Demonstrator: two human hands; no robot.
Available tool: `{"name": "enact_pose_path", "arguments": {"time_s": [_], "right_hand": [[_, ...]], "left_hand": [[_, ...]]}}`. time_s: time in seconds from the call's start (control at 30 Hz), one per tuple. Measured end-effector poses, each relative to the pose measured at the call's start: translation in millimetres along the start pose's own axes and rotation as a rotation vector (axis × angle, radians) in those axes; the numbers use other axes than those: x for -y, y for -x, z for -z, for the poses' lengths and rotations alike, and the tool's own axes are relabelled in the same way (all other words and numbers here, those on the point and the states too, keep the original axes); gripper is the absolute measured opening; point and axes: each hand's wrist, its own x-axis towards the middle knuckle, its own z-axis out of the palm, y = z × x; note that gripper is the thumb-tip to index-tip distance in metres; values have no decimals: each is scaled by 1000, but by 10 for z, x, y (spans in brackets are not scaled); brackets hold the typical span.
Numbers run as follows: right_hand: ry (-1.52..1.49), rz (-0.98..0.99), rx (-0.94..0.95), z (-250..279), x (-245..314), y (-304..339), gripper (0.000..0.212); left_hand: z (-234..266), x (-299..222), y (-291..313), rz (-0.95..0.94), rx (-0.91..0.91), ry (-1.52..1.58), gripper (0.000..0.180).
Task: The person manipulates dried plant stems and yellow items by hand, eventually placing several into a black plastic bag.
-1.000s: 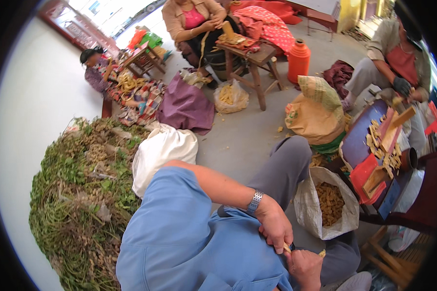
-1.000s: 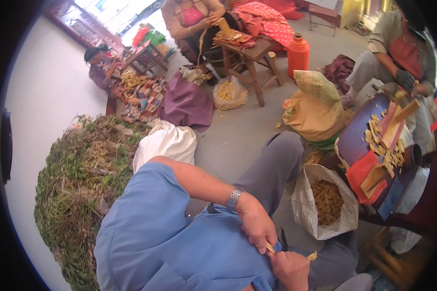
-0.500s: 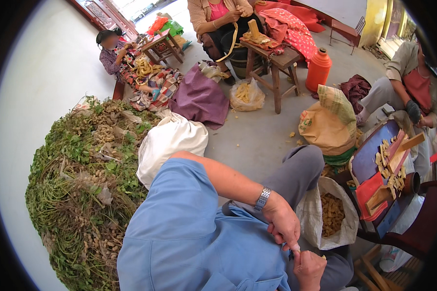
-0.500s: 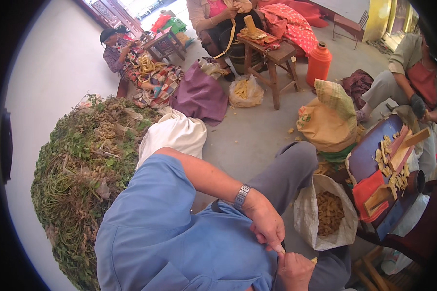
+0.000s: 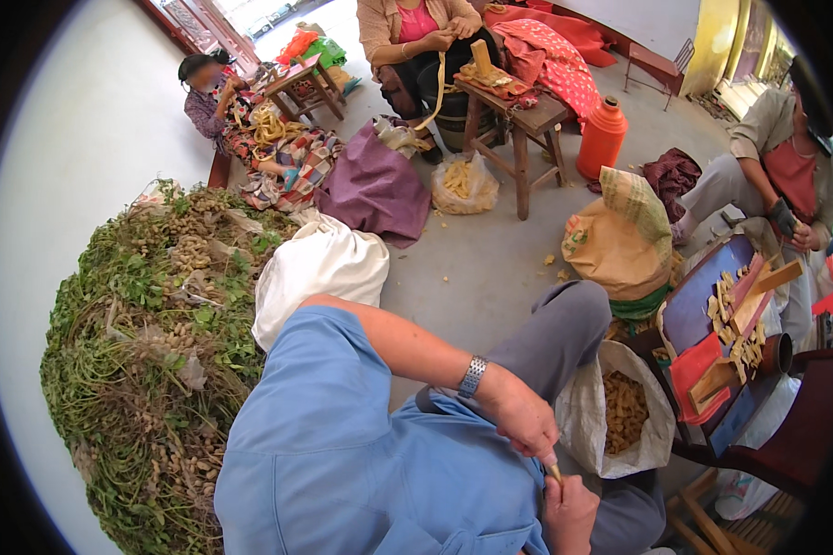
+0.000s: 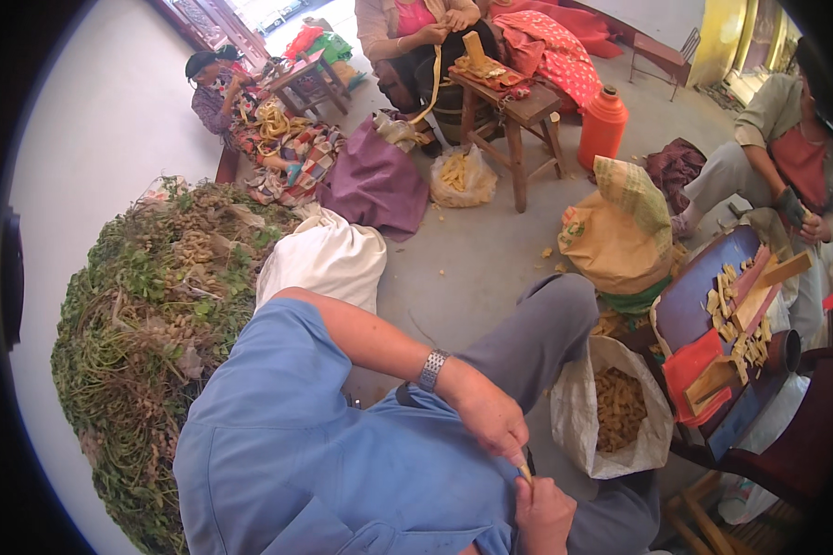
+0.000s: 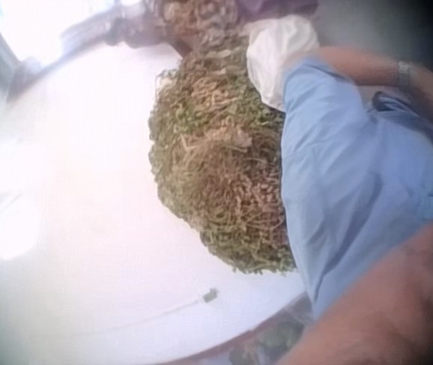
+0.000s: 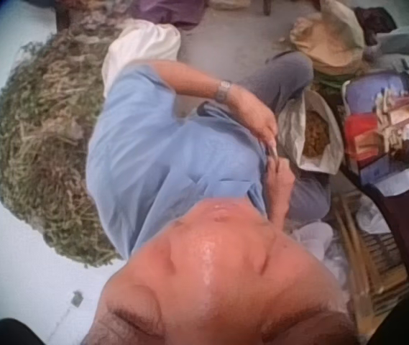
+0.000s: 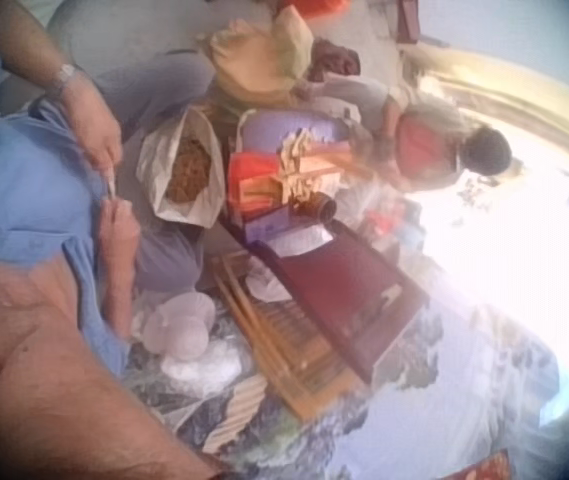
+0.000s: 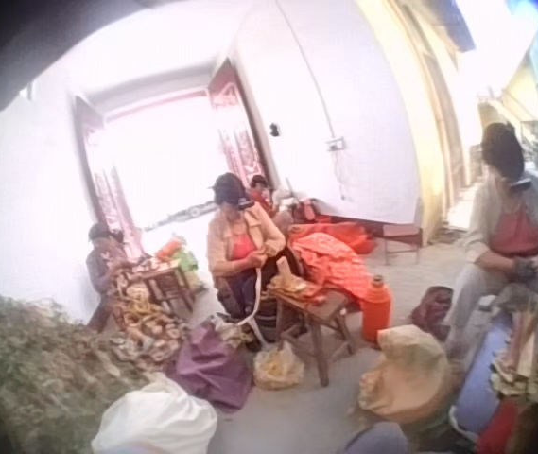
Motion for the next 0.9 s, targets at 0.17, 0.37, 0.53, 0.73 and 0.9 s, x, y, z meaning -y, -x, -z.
{"name": "enact_pose_path", "arguments": {"time_s": [0.17, 0.37, 0.53, 0.73, 0.9], "right_hand": [[-566, -501, 50, 30, -517, 254, 22], [-1380, -225, -121, 344, 61, -54, 27], [-1529, -184, -159, 302, 164, -168, 33], [-255, -5, -149, 51, -147, -274, 44], [-101, 24, -276, -148, -60, -282, 45]], "left_hand": [[389, -287, 238, -274, -323, 65, 37], [451, -461, 304, -525, -525, 226, 22], [-43, -193, -37, -590, -487, 101, 22], [-399, -6, -224, -579, -363, 293, 34], [-483, 42, -326, -424, -399, 648, 40]]}}
